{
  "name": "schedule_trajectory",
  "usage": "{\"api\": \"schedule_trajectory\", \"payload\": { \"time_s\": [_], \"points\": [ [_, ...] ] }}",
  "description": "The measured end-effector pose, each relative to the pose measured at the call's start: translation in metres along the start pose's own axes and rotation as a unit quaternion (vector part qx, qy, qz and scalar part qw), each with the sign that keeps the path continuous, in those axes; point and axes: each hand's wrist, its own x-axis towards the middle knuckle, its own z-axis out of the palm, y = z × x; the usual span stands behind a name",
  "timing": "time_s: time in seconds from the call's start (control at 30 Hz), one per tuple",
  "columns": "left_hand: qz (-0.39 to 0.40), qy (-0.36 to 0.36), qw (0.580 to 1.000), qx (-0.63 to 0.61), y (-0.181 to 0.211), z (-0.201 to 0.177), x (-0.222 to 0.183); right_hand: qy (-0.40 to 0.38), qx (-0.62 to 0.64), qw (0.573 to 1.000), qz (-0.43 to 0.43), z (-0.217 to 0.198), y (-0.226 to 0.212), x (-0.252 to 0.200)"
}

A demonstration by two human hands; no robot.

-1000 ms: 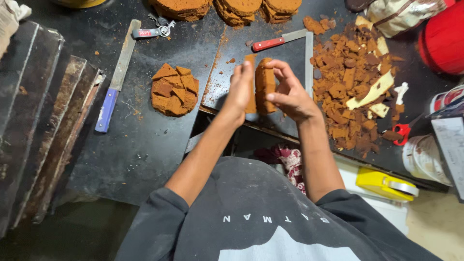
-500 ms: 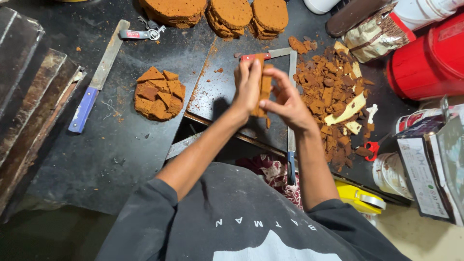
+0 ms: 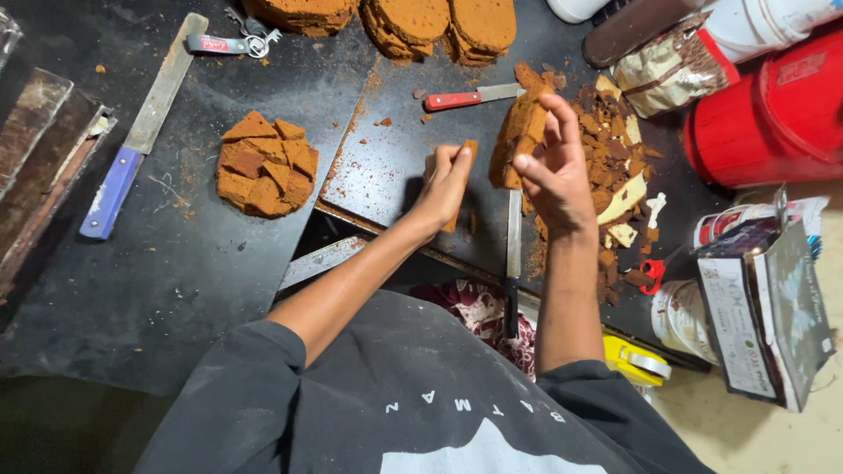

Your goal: The person cuts and breaks round brown cake pieces into smaller triangular and irregular scraps by hand and with a knife on a workbench.

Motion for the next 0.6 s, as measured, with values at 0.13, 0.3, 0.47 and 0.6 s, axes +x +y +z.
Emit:
{"api": "schedule_trajectory", "payload": {
  "time_s": [0.13,0.3,0.47,0.6],
  "points": [
    [0.039,-0.001,0.995,-0.087,0.047,0.003,0.027,0.002,-0.058,0.996,0.073,0.002,0.035,-0.005],
    [0.143,0.052,0.988,0.018,0.074,-0.013,0.042,0.023,-0.039,0.992,0.116,0.007,0.065,-0.020],
    [0.210,0.022,0.972,0.099,0.003,-0.003,0.010,0.019,-0.006,0.998,0.057,0.003,0.042,-0.011],
    [0.038,0.026,0.998,0.051,-0.037,-0.012,0.000,0.027,0.101,0.994,0.018,0.005,0.017,-0.018]
  ]
}}
